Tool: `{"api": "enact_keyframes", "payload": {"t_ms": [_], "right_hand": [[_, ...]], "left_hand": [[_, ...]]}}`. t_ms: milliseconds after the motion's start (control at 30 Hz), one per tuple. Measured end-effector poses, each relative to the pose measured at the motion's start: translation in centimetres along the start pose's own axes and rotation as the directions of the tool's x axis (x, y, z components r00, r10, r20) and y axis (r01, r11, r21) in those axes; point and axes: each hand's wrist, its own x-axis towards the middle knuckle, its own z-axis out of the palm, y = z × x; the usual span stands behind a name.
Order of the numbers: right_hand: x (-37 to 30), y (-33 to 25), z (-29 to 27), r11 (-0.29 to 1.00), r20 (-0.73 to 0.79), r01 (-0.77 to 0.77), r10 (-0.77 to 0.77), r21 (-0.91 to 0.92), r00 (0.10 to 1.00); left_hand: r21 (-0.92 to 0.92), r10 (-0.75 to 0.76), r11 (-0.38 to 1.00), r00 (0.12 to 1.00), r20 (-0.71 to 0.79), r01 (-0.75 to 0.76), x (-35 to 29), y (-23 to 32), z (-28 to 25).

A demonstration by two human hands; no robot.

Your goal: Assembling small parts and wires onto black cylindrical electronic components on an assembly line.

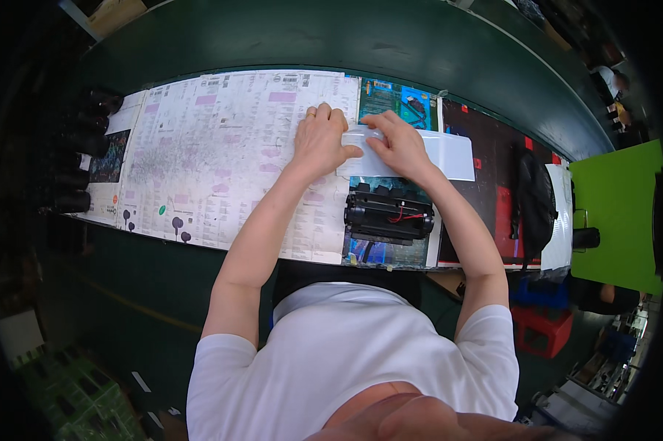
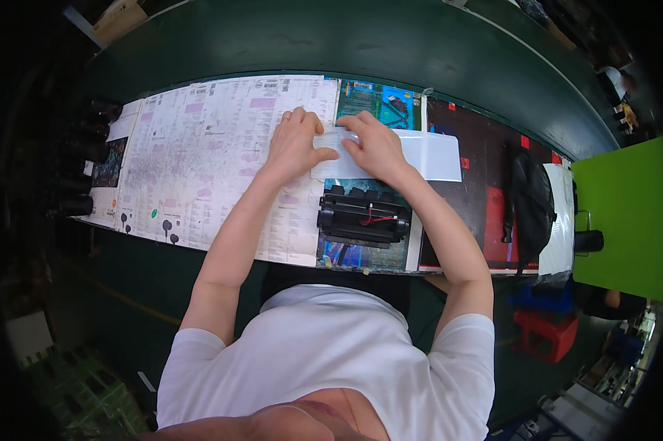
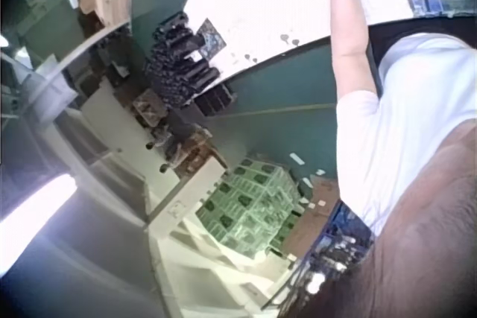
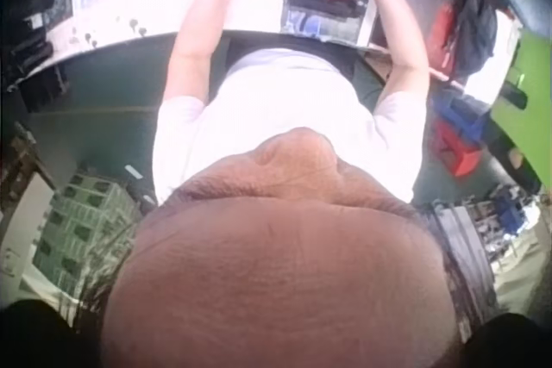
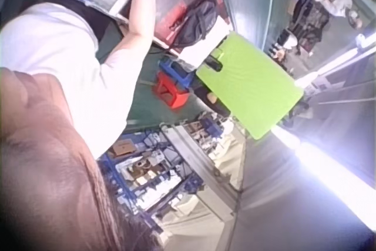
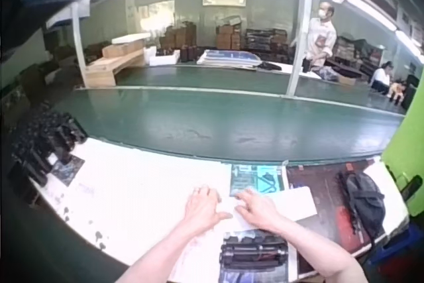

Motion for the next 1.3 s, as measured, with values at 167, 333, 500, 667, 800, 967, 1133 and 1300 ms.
{"api": "enact_keyframes", "payload": {"t_ms": [167,333,500,667,800,967,1133,1300], "right_hand": [[0.4,-0.3,1.3,0.969,-0.026,0.147,-0.155,-0.199,0.988],[1.1,0.2,2.2,0.952,-0.061,0.182,-0.203,-0.247,0.977],[1.7,0.0,1.8,0.866,-0.116,0.420,-0.463,-0.272,0.879],[-1.8,-3.8,-4.8,0.920,-0.317,0.276,-0.183,0.278,0.930],[-3.6,-2.7,-6.8,0.938,-0.421,0.032,0.124,0.346,0.899],[-5.5,-2.3,-6.1,0.943,-0.454,-0.078,0.227,0.324,0.861],[-6.3,-2.9,-5.3,0.923,-0.448,-0.086,0.261,0.374,0.855],[-7.0,-3.5,-4.8,0.906,-0.441,-0.037,0.241,0.422,0.865]], "left_hand": [[-0.128,0.092,0.986,0.992,-0.089,-0.103,0.0,-1.1,1.2],[-0.201,0.089,0.970,0.969,-0.233,-0.137,0.5,-1.6,2.9],[-0.082,0.136,0.982,0.933,-0.333,-0.172,0.6,-1.1,3.9],[0.152,0.156,0.983,0.920,-0.359,-0.108,0.3,0.2,3.9],[0.249,0.261,0.955,0.860,-0.439,-0.163,0.4,0.3,3.6],[-0.235,0.210,0.917,0.890,-0.404,-0.323,-1.0,0.9,-0.1],[-0.422,0.072,0.894,0.978,-0.197,-0.151,-3.7,3.3,-0.8],[-0.671,-0.081,0.742,0.990,-0.118,-0.020,-3.3,2.4,1.0]]}}
